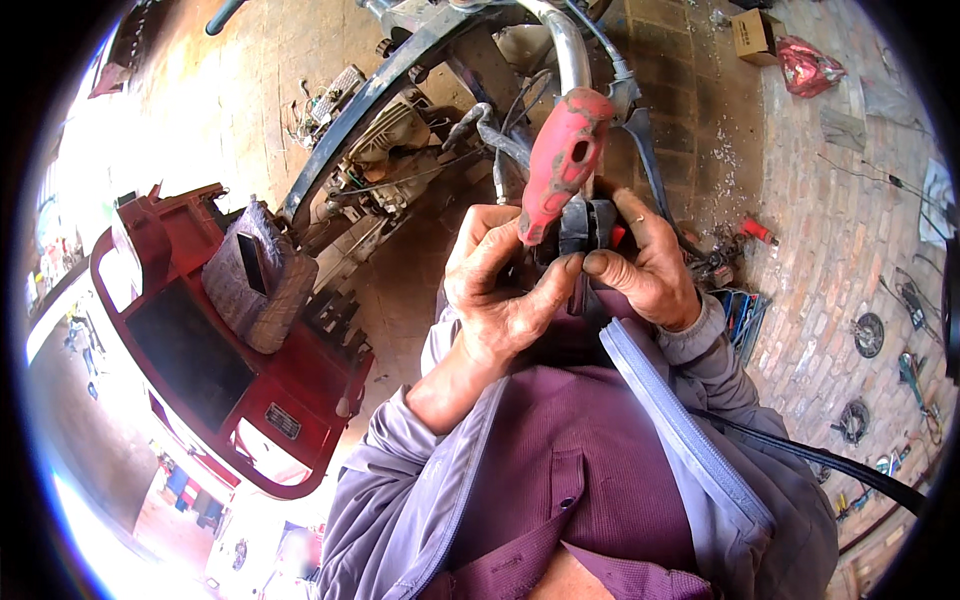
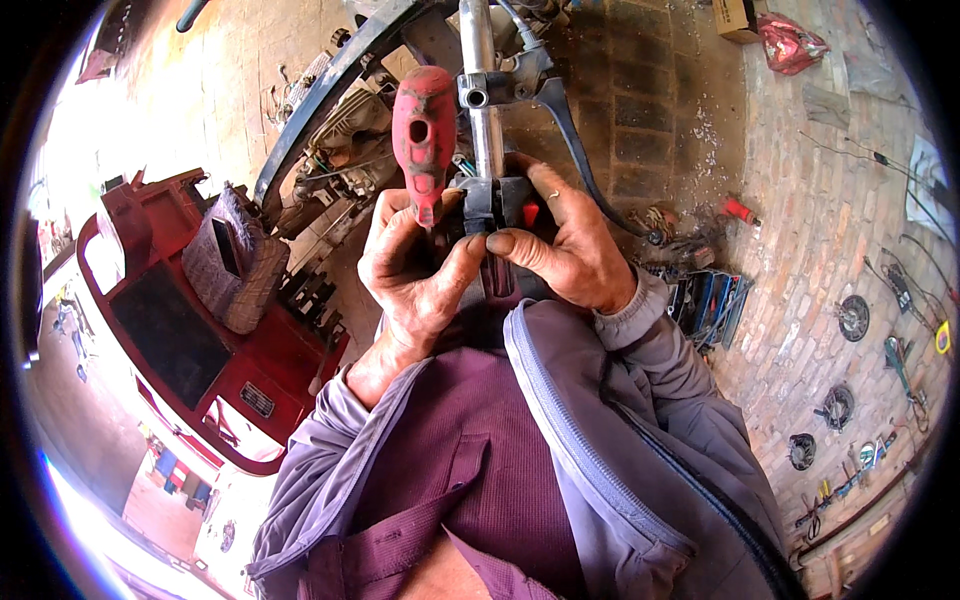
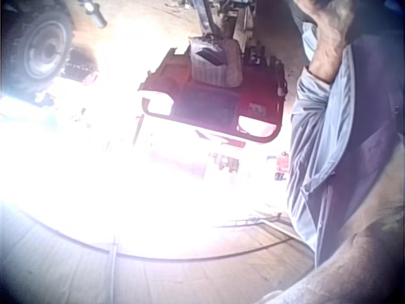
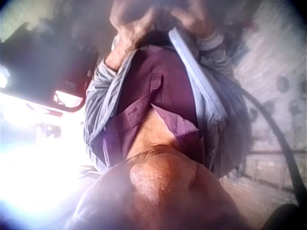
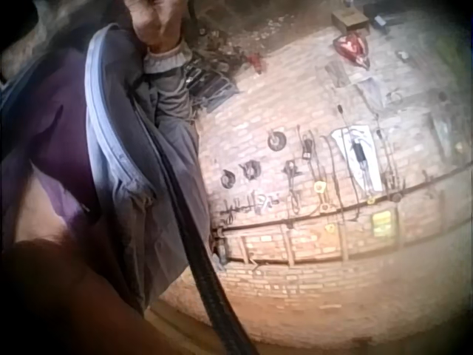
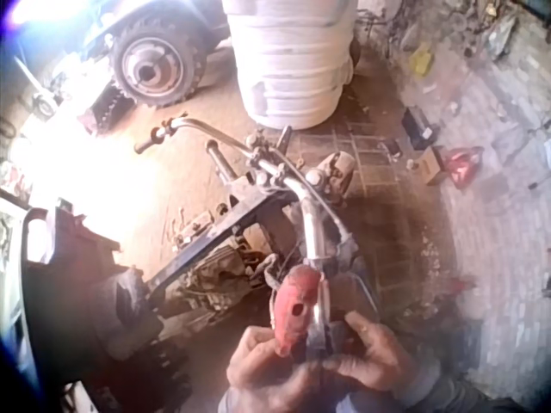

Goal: The person uses a screwdriver to tighten a screw on a motorcycle handlebar component. They hold the part steady with one hand while turning the screwdriver with the other, working on the assembly in a workshop setting.

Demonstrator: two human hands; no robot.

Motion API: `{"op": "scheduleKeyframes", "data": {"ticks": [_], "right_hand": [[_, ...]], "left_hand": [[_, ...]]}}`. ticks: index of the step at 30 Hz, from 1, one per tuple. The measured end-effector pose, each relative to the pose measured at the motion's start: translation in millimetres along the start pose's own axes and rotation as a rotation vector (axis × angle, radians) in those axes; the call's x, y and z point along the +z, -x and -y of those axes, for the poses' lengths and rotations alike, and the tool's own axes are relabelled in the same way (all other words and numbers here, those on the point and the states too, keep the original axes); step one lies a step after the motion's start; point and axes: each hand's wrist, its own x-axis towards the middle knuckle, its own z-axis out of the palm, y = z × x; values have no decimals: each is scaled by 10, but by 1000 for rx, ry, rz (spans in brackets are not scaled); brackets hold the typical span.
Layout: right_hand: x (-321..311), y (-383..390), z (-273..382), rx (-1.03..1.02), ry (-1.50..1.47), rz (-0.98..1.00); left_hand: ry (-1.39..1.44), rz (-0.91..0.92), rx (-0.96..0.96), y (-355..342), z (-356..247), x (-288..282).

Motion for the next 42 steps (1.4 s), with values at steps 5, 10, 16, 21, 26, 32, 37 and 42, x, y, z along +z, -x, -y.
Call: {"op": "scheduleKeyframes", "data": {"ticks": [5,10,16,21,26,32,37,42], "right_hand": [[103,-16,81,86,-102,-15],[250,-66,86,34,-65,-108],[362,-120,82,5,127,-265],[444,-152,50,5,46,-390],[459,-150,22,35,12,-409],[473,-168,31,36,75,-429],[454,-158,55,16,226,-438],[454,-150,91,34,174,-437]], "left_hand": [[44,33,-49,15,0,-28],[82,13,-19,-9,9,-28],[213,52,-162,-40,-28,-101],[395,-4,-264,-48,-86,-54],[367,3,-315,-54,-64,-111],[338,-7,-299,-106,-81,-167],[370,-74,-55,-204,-182,-355],[477,-158,-139,-347,-490,-588]]}}
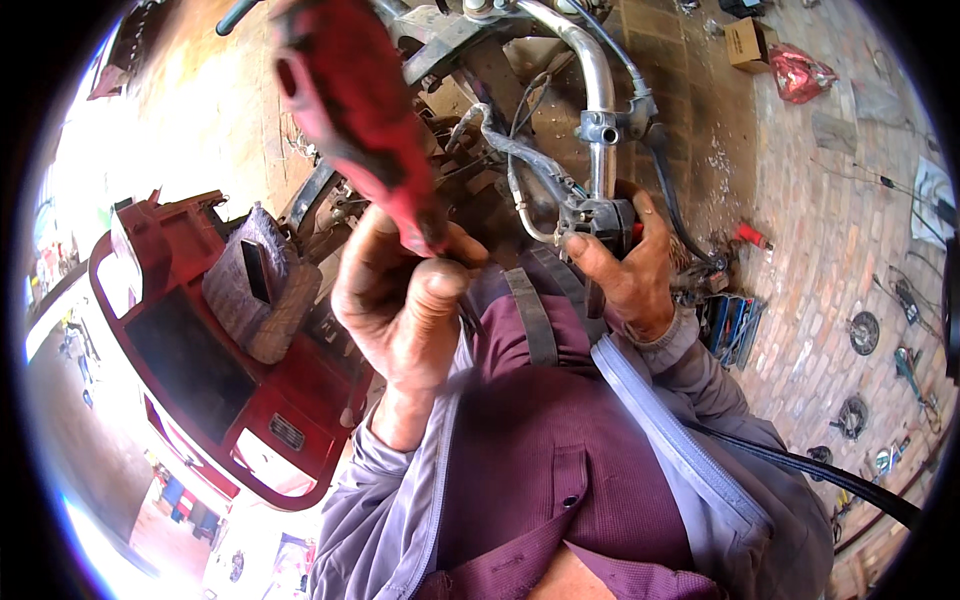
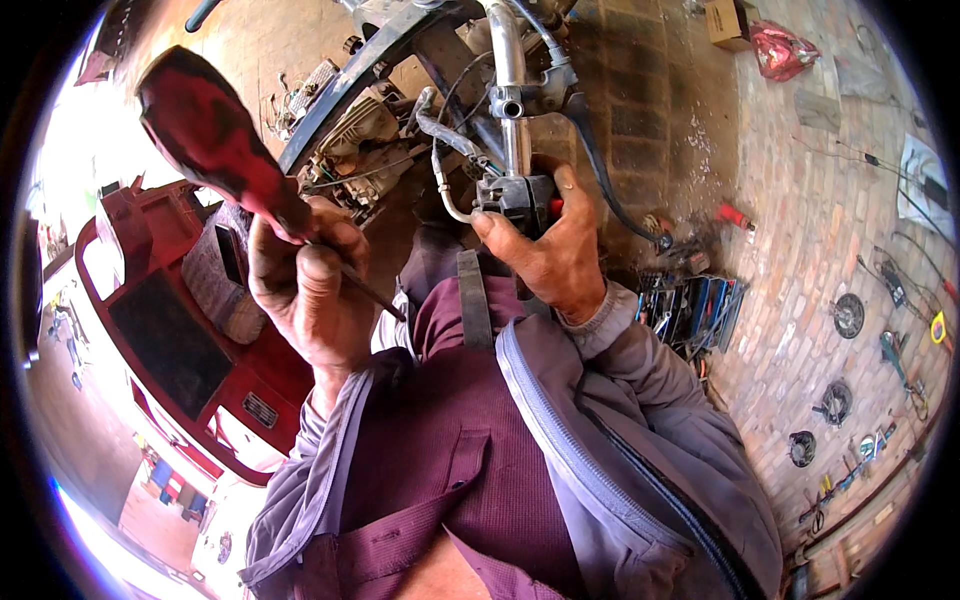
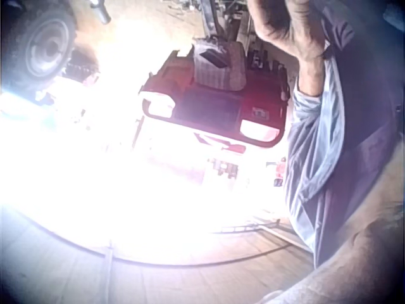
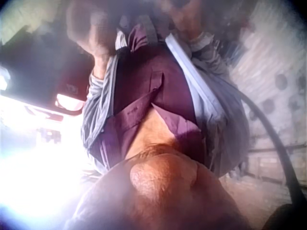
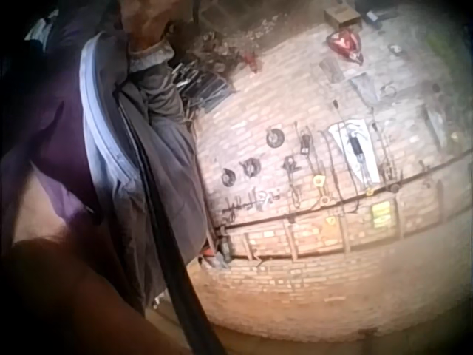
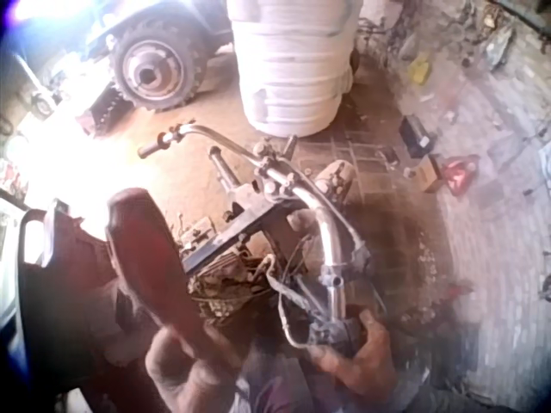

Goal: The person uses a screwdriver to tighten a screw on a motorcycle handlebar component. They hold the part steady with one hand while turning the screwdriver with the other, working on the assembly in a workshop setting.

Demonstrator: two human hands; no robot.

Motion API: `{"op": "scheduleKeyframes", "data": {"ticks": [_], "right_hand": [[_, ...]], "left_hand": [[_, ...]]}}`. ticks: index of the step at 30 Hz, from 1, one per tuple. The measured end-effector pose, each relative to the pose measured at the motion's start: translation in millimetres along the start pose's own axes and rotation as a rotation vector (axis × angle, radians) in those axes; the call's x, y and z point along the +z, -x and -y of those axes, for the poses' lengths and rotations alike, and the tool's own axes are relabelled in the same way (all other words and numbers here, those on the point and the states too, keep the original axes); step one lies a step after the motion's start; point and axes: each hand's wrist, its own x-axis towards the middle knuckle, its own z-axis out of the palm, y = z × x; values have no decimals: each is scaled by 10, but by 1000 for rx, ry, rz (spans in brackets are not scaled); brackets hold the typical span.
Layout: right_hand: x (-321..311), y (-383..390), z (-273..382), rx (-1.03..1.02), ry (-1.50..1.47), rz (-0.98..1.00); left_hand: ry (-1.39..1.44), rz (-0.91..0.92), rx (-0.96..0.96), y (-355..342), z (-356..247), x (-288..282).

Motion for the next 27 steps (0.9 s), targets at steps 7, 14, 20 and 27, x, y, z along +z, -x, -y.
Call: {"op": "scheduleKeyframes", "data": {"ticks": [7,14,20,27], "right_hand": [[17,-12,21,14,-18,22],[-53,12,-142,109,-91,30],[-66,-4,-121,113,-107,41],[-88,-6,-145,102,-126,67]], "left_hand": [[210,-113,-31,-110,0,-158],[236,-257,-52,-83,112,-228],[354,-224,-35,-26,243,-191],[334,-192,-43,10,275,-177]]}}
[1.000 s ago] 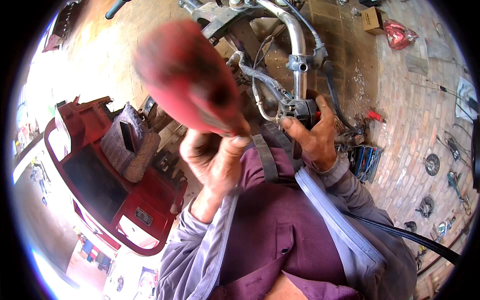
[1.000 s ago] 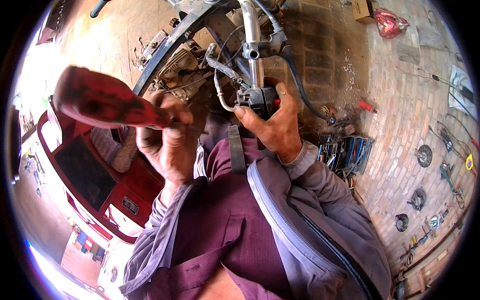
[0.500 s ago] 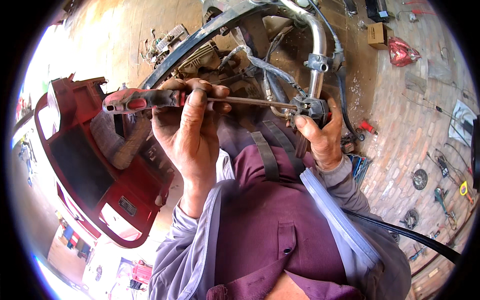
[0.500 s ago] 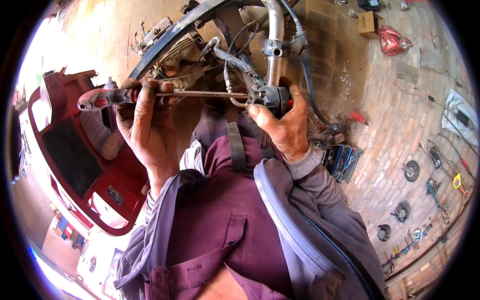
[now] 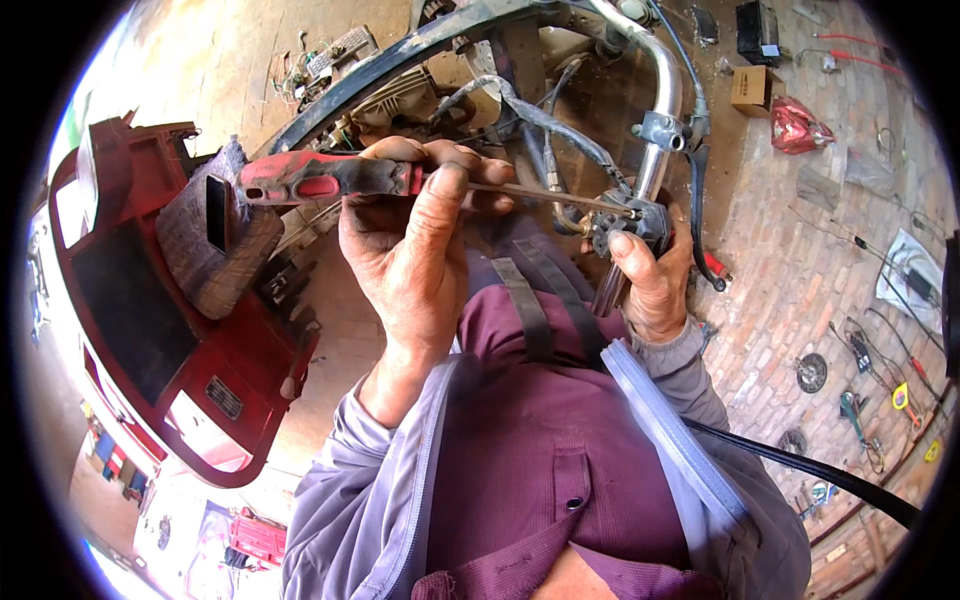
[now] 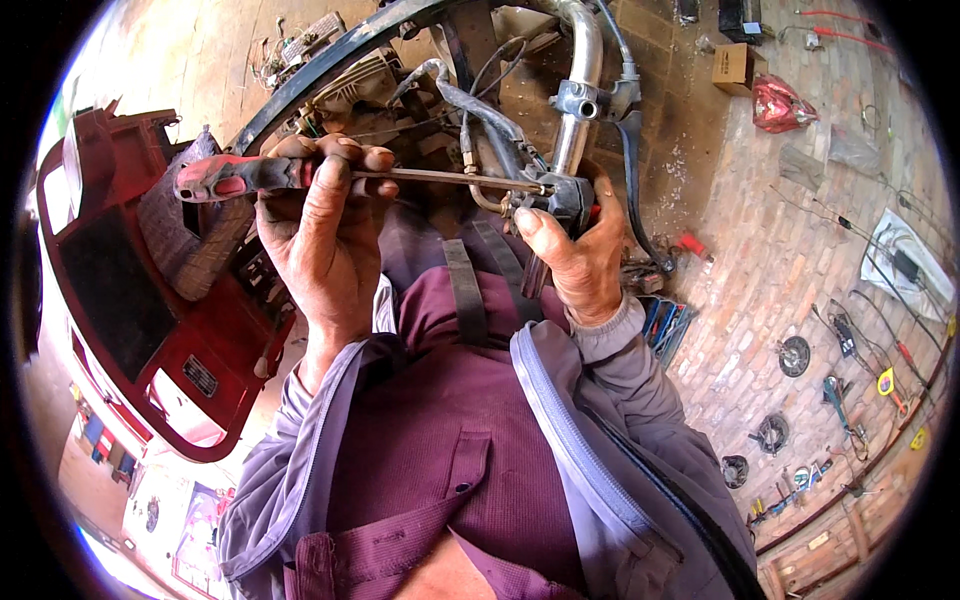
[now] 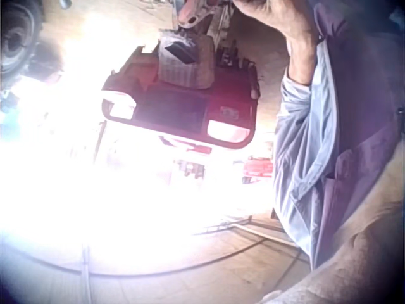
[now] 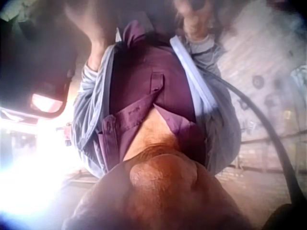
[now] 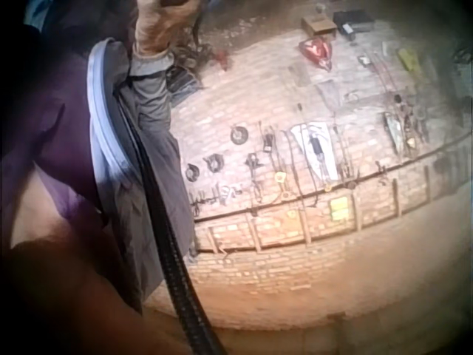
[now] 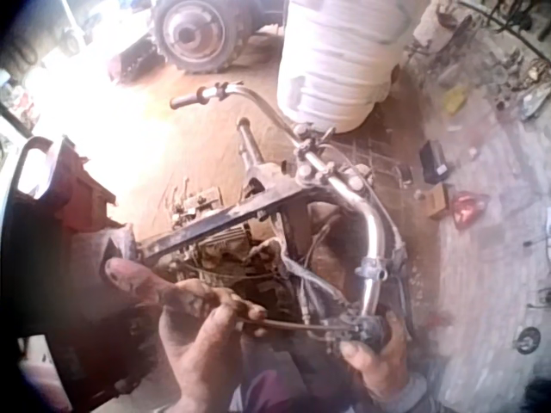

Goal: The person uses a screwdriver to tighten a screw on a motorcycle handlebar component. They hold the part steady with one hand while turning the screwdriver with the other, working on the assembly in a workshop setting.

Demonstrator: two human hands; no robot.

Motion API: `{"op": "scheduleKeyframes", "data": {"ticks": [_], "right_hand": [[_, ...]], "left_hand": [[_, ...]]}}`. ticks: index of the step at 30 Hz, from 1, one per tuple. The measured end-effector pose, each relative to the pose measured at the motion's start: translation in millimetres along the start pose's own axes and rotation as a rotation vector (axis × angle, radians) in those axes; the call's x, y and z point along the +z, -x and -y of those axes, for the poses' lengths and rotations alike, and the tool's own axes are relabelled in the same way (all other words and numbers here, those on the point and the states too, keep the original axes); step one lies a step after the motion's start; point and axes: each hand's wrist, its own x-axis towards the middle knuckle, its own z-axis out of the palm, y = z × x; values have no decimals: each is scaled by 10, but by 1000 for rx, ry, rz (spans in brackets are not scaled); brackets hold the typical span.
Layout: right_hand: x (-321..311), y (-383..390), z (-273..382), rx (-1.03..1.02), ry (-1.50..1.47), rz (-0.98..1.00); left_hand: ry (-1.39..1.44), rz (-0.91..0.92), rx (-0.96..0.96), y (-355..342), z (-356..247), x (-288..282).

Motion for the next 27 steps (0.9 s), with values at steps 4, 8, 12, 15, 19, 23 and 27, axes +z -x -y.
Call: {"op": "scheduleKeyframes", "data": {"ticks": [4,8,12,15,19,23,27], "right_hand": [[-31,-14,-42,-31,25,-1],[13,-3,-8,-37,1,-9],[-61,-21,-124,-279,322,31],[31,8,-13,-51,-35,16],[32,9,-17,-80,-51,16],[34,6,-33,-106,-40,23],[38,15,-17,-81,-33,9]], "left_hand": [[20,24,-1,5,17,-20],[60,7,-25,30,14,-44],[56,-7,-60,54,-27,-31],[68,16,-64,57,-21,-36],[-139,95,45,8,-26,-130],[-209,48,7,65,-79,-129],[-262,-31,1,87,-110,-133]]}}
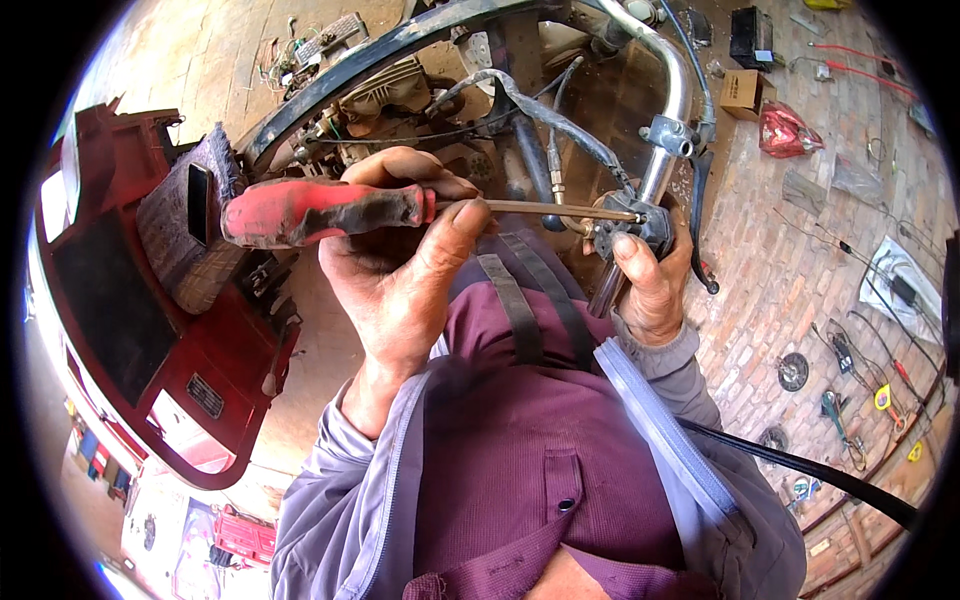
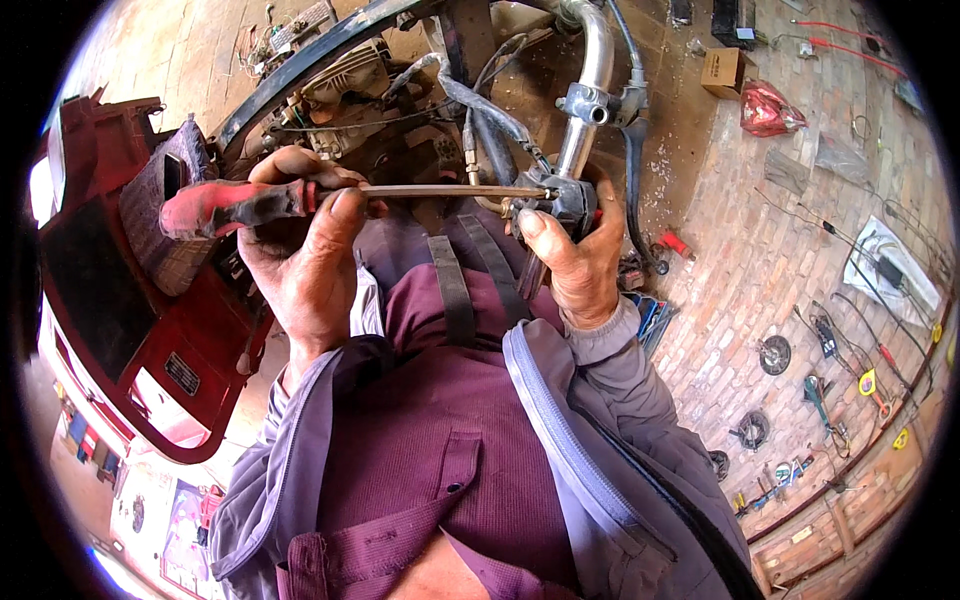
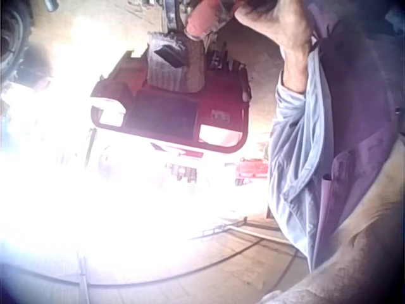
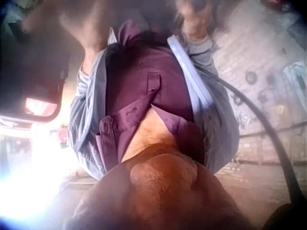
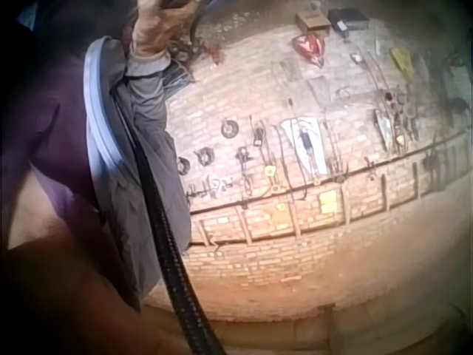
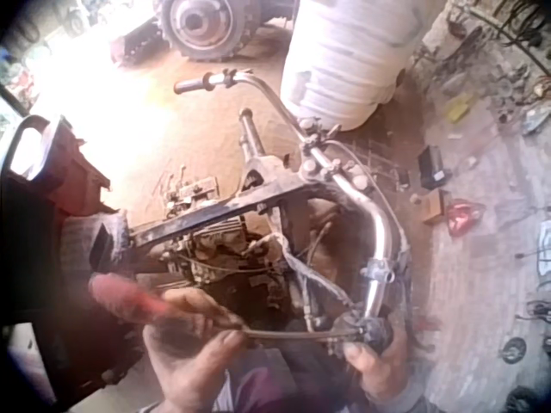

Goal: The person uses a screwdriver to tighten a screw on a motorcycle handlebar component. They hold the part steady with one hand while turning the screwdriver with the other, working on the assembly in a workshop setting.

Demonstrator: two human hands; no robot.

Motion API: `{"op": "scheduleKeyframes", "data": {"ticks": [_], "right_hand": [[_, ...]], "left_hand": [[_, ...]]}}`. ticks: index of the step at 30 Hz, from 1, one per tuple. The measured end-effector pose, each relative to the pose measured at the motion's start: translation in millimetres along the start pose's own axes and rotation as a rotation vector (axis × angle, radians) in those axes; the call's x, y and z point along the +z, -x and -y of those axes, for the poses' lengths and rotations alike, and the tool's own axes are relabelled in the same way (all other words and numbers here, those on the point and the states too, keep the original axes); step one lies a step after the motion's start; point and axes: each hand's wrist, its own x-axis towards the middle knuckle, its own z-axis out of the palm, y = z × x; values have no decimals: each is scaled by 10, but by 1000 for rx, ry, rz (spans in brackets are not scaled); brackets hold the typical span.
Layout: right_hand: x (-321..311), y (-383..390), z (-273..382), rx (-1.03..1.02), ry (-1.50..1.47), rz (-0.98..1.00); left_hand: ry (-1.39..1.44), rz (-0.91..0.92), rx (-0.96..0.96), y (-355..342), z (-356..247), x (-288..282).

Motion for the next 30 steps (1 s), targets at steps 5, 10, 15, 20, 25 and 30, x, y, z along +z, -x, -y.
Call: {"op": "scheduleKeyframes", "data": {"ticks": [5,10,15,20,25,30], "right_hand": [[-9,8,26,41,7,-4],[-95,-13,-23,19,120,-13],[-88,-25,-14,48,149,-19],[-53,-25,14,37,150,-12],[-88,-25,-8,47,202,-9],[-103,-24,-30,12,237,-32]], "left_hand": [[24,18,-56,-21,-125,22],[284,57,-203,-110,-187,-8],[413,89,-232,-129,-67,-229],[98,-10,27,-130,-157,-95],[71,-25,0,-137,-235,-145],[178,-67,-111,-144,-222,-149]]}}
